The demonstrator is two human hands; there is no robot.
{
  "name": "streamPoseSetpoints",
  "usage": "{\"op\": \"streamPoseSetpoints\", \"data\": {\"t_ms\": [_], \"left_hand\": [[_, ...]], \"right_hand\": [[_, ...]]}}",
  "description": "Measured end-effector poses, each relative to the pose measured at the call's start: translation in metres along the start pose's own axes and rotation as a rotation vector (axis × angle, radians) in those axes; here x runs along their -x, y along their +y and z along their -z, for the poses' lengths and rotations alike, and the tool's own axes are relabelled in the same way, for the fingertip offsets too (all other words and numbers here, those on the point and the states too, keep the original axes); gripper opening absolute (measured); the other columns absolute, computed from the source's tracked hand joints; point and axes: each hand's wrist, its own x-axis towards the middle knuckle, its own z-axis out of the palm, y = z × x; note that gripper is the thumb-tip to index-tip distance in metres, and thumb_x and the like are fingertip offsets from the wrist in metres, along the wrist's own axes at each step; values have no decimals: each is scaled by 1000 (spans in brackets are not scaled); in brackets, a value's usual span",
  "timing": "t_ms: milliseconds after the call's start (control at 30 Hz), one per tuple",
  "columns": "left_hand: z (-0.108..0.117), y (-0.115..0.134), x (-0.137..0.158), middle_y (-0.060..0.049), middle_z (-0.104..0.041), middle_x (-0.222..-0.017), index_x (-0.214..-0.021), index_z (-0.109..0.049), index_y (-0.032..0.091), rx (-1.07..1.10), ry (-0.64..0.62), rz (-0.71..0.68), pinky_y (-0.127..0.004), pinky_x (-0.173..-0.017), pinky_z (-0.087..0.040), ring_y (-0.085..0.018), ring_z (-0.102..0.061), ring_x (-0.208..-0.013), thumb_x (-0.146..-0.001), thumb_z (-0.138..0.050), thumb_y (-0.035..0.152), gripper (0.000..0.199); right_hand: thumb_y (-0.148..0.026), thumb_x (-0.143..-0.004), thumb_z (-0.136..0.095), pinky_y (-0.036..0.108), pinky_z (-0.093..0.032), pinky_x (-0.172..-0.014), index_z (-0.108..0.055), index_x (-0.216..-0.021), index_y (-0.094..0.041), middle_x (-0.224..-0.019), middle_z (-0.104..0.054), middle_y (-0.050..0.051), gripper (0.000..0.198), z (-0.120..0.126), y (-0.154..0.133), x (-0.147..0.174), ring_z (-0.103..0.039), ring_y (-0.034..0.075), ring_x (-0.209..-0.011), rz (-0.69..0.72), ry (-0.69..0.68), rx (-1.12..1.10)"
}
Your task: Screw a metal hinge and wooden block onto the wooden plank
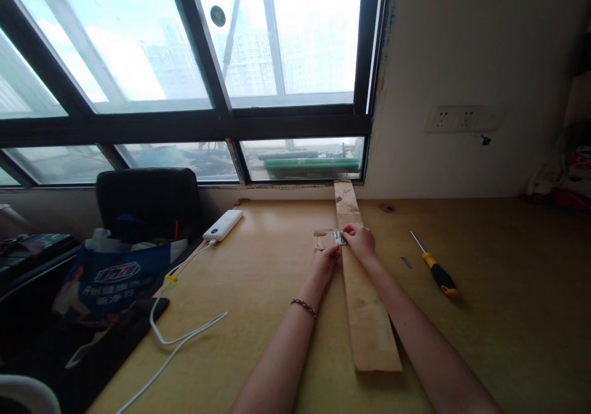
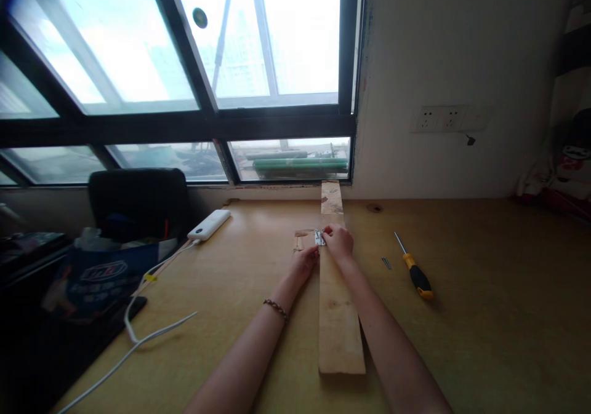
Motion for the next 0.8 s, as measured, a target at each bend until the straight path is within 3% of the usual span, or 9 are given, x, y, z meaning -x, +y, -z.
{"op": "streamPoseSetpoints", "data": {"t_ms": [367,533,667,800], "left_hand": [[-2,2,2,-1,-61,-60,-77,-62,9,22,2,17,-18,-50,-42,-7,-52,-49,-56,-70,3,23],[-1,2,2,-2,-62,-61,-75,-62,8,19,-8,20,-18,-51,-42,-7,-53,-50,-56,-69,3,20],[0,0,1,-3,-64,-66,-73,-61,9,26,-28,12,-18,-51,-43,-7,-55,-52,-56,-70,4,21],[2,-1,0,-4,-64,-64,-68,-60,8,2,-35,22,-19,-52,-43,-8,-55,-51,-55,-72,7,18]], "right_hand": [[-34,-69,-63,22,-37,-54,-65,-71,-23,-73,-69,-1,12,-1,2,0,-61,14,-66,-41,-11,-43],[-30,-66,-63,22,-42,-59,-65,-77,-20,-74,-68,1,15,1,6,-4,-61,14,-64,-54,-24,-223],[-35,-67,-61,24,-42,-57,-63,-79,-16,-75,-67,4,23,27,11,0,-59,15,-62,-22,14,-365],[-51,-74,-53,24,-33,-50,-57,-55,-17,-50,-57,1,39,72,31,23,-49,14,-48,22,73,-125]]}}
